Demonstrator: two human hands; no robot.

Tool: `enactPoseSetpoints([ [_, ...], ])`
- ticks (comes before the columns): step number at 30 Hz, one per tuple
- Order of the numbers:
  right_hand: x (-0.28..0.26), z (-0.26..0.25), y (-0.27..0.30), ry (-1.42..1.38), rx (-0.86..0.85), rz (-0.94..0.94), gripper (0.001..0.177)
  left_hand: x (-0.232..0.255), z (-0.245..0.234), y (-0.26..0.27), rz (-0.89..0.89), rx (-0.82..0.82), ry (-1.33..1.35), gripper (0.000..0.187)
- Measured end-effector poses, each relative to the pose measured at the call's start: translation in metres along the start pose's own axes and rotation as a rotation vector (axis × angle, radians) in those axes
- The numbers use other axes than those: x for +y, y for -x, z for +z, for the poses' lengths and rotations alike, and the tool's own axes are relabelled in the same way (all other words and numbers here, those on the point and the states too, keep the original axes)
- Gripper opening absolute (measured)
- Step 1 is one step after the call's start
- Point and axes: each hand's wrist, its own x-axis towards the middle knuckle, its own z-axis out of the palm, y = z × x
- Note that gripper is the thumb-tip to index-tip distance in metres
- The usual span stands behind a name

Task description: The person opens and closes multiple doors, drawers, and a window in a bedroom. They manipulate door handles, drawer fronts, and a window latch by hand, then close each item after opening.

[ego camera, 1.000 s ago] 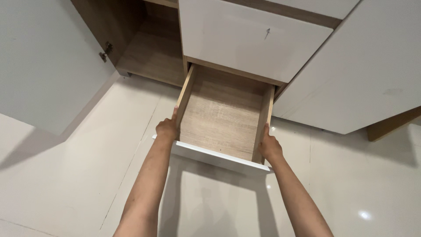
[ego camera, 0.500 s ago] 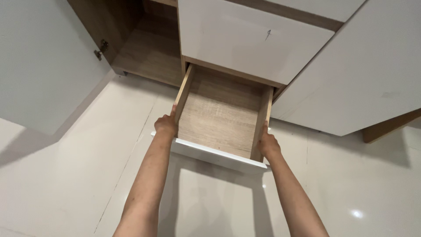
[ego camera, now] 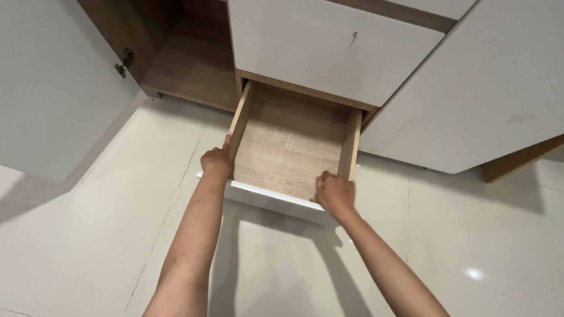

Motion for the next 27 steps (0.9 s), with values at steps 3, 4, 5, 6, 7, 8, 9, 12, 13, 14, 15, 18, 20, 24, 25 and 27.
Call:
enactPoseSetpoints([
  [3,-0.010,0.001,0.016,-0.148,0.016,-0.172,0.041,-0.002,0.000,0.001,0.011,0.025,-0.045,0.096],
  [4,-0.007,-0.001,0.018,-0.234,0.060,-0.285,0.041,-0.002,0.000,0.001,0.016,0.046,-0.059,0.093],
  [5,-0.006,-0.001,0.019,-0.322,0.106,-0.399,0.041,-0.003,0.000,0.001,0.020,0.069,-0.075,0.090],
  [6,-0.005,0.001,0.021,-0.202,0.137,-0.585,0.039,-0.004,-0.001,0.001,0.025,0.090,-0.080,0.088],
  [7,-0.003,0.003,0.023,-0.075,0.165,-0.770,0.039,-0.005,-0.001,0.000,0.031,0.111,-0.084,0.087],
  [8,-0.001,0.006,0.024,0.056,0.191,-0.953,0.041,-0.004,-0.001,0.000,0.036,0.132,-0.087,0.085],
  [9,0.000,0.008,0.024,0.078,0.186,-0.947,0.035,-0.004,0.000,-0.001,0.038,0.128,-0.083,0.085],
  [12,0.001,0.014,0.020,0.137,0.169,-0.931,0.024,-0.001,0.002,-0.001,0.048,0.161,-0.088,0.083],
  [13,0.002,0.015,0.021,0.152,0.157,-0.922,0.024,0.002,0.003,0.001,0.061,0.197,-0.100,0.082],
  [14,0.002,0.016,0.021,0.168,0.145,-0.912,0.024,0.004,0.003,0.003,0.074,0.234,-0.113,0.082],
  [15,0.003,0.016,0.021,0.168,0.137,-0.906,0.024,0.007,0.003,0.006,0.083,0.286,-0.128,0.071],
  [18,0.002,0.015,0.020,0.165,0.147,-0.902,0.025,0.012,-0.006,0.018,0.110,0.397,-0.157,0.043],
  [20,0.002,0.011,0.019,0.156,0.193,-0.912,0.025,0.014,-0.016,0.031,0.137,0.403,-0.154,0.028],
  [24,-0.001,0.008,0.010,0.165,0.186,-0.796,0.025,0.018,-0.034,0.058,0.281,0.441,-0.156,0.041],
  [25,0.000,0.007,0.007,0.156,0.195,-0.775,0.024,0.020,-0.037,0.063,0.305,0.474,-0.119,0.037],
  [27,0.000,0.006,0.003,0.142,0.224,-0.736,0.024,0.022,-0.041,0.072,0.361,0.528,-0.087,0.037],
])
